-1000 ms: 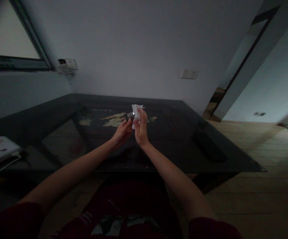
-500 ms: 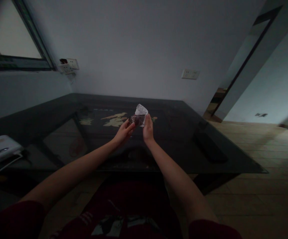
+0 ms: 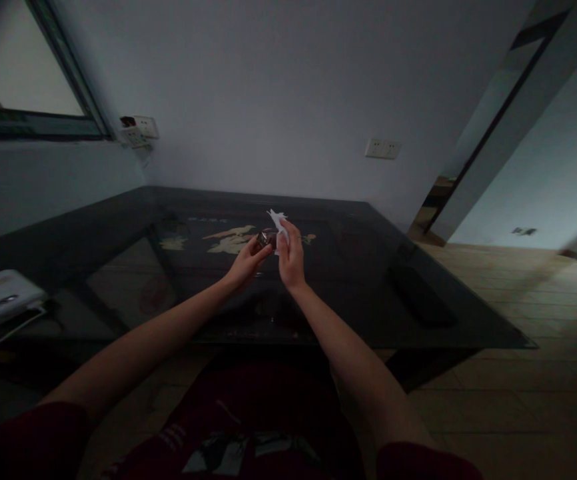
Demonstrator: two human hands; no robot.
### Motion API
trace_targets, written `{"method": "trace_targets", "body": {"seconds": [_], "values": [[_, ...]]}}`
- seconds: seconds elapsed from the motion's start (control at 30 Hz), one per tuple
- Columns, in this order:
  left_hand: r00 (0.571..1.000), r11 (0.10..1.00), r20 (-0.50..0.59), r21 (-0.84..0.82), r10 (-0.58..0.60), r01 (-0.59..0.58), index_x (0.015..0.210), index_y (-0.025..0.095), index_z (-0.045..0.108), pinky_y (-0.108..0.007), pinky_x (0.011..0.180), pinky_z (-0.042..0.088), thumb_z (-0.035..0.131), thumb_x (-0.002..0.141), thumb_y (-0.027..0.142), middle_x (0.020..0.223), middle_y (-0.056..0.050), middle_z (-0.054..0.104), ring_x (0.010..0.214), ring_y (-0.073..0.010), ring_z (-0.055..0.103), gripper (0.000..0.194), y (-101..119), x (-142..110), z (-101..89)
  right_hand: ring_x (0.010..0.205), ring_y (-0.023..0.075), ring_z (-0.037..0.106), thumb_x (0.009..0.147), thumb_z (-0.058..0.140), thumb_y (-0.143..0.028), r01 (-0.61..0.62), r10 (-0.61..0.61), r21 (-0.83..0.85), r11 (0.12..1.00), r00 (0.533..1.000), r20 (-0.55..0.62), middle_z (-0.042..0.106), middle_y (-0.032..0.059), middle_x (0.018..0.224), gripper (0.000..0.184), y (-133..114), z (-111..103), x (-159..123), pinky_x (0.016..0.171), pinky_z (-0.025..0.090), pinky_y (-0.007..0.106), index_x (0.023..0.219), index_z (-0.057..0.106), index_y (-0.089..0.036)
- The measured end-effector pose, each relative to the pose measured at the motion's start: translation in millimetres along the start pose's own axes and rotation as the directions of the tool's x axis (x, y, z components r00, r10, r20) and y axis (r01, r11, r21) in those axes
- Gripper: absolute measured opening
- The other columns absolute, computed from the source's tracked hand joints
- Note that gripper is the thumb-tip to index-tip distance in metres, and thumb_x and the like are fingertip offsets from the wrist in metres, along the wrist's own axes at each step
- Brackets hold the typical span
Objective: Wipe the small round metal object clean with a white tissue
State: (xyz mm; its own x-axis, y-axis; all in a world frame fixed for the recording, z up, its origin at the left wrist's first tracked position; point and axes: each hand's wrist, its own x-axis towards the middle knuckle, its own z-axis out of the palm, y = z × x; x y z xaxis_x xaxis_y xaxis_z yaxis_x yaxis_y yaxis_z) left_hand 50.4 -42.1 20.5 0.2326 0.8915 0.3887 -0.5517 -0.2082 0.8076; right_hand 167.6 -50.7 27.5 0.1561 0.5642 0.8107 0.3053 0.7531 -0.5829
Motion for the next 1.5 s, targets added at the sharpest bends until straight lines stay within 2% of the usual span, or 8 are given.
{"method": "trace_targets", "body": {"seconds": [0.23,0.43,0.63,0.83,1.03,1.27,1.4,1.5], "values": [[0.998,0.998,0.033,-0.012,-0.055,0.055,0.103,0.019,0.066,-0.032,0.106,0.033,0.078,0.068,0.03,0.117,-0.006,0.066,0.121,-0.022,0.053,0.039,3,-5,5.2,0.115,0.0236,0.055,0.089,0.03,-0.065,-0.255,0.269,0.134,0.958,0.958,-0.098,0.061,0.0094,0.119,0.059,33,1,2,0.101,0.042,0.048,0.122,0.057,-0.023],[0.985,0.97,-0.026,-0.181,-0.171,0.163,0.094,0.02,0.067,-0.029,0.1,0.04,0.076,0.071,0.038,0.102,-0.003,0.07,0.099,-0.0152,0.063,0.031,3,-3,2.9,0.132,0.022,0.041,0.093,0.034,-0.057,-0.06,0.059,0.054,0.997,0.998,0.02,0.046,0.0079,0.139,0.052,11,9,-7,0.112,0.028,0.049,0.138,0.038,-0.031],[0.998,0.995,0.027,-0.08,-0.058,0.06,0.101,0.02,0.066,-0.03,0.104,0.037,0.079,0.067,0.034,0.114,-0.005,0.067,0.114,-0.02,0.057,0.039,5,-2,2.8,0.129,0.0231,0.042,0.095,0.038,-0.047,0.087,-0.087,-0.063,0.994,0.996,0.001,0.046,0.0073,0.134,0.039,-7,5,-7,0.112,0.029,0.049,0.131,0.045,-0.034],[1.0,0.998,0.025,0.065,-0.015,0.013,0.11,0.019,0.064,-0.036,0.108,0.033,0.081,0.064,0.025,0.118,-0.006,0.067,0.121,-0.0244,0.053,0.049,3,-2,1.2,0.099,0.0224,0.059,0.091,0.037,-0.057,-0.135,0.136,0.051,0.99,0.99,-0.031,0.064,0.0079,0.1,0.043,18,1,2,0.094,0.046,0.045,0.106,0.061,-0.023],[0.992,0.99,0.006,-0.076,-0.123,0.123,0.097,0.019,0.068,-0.033,0.105,0.036,0.078,0.068,0.038,0.108,-0.006,0.07,0.113,-0.021,0.059,0.036,1,-5,3.5,0.118,0.0233,0.054,0.088,0.03,-0.067,-0.316,0.339,0.19,0.93,0.935,-0.107,0.059,0.0097,0.123,0.061,45,9,-1,0.1,0.042,0.05,0.123,0.055,-0.023],[0.982,0.971,-0.04,-0.162,-0.184,0.175,0.095,0.02,0.068,-0.031,0.101,0.04,0.076,0.071,0.04,0.107,-0.004,0.07,0.103,-0.0173,0.063,0.032,5,-4,2.4,0.13,0.0211,0.042,0.093,0.032,-0.058,-0.08,0.079,0.047,0.996,0.997,0.02,0.046,0.0086,0.138,0.053,10,12,-9,0.111,0.03,0.046,0.138,0.038,-0.03],[0.997,0.995,-0.023,-0.072,-0.069,0.068,0.102,0.019,0.066,-0.032,0.105,0.037,0.078,0.068,0.035,0.116,-0.006,0.067,0.115,-0.0207,0.057,0.039,5,-3,2.6,0.131,0.0235,0.039,0.094,0.037,-0.052,0.034,-0.034,-0.036,0.999,0.999,0.017,0.045,0.0077,0.136,0.044,-1,9,-8,0.113,0.028,0.049,0.133,0.043,-0.034],[1.0,0.998,-0.027,0.06,0.014,-0.012,0.113,0.018,0.062,-0.034,0.107,0.035,0.079,0.066,0.028,0.12,-0.008,0.065,0.119,-0.023,0.054,0.05,2,0,-0.2,0.122,0.024,0.047,0.093,0.039,-0.053,-0.02,0.02,-0.016,1.0,1.0,-0.001,0.053,0.009,0.126,0.042,1,5,-4,0.109,0.032,0.049,0.125,0.052,-0.029]]}}
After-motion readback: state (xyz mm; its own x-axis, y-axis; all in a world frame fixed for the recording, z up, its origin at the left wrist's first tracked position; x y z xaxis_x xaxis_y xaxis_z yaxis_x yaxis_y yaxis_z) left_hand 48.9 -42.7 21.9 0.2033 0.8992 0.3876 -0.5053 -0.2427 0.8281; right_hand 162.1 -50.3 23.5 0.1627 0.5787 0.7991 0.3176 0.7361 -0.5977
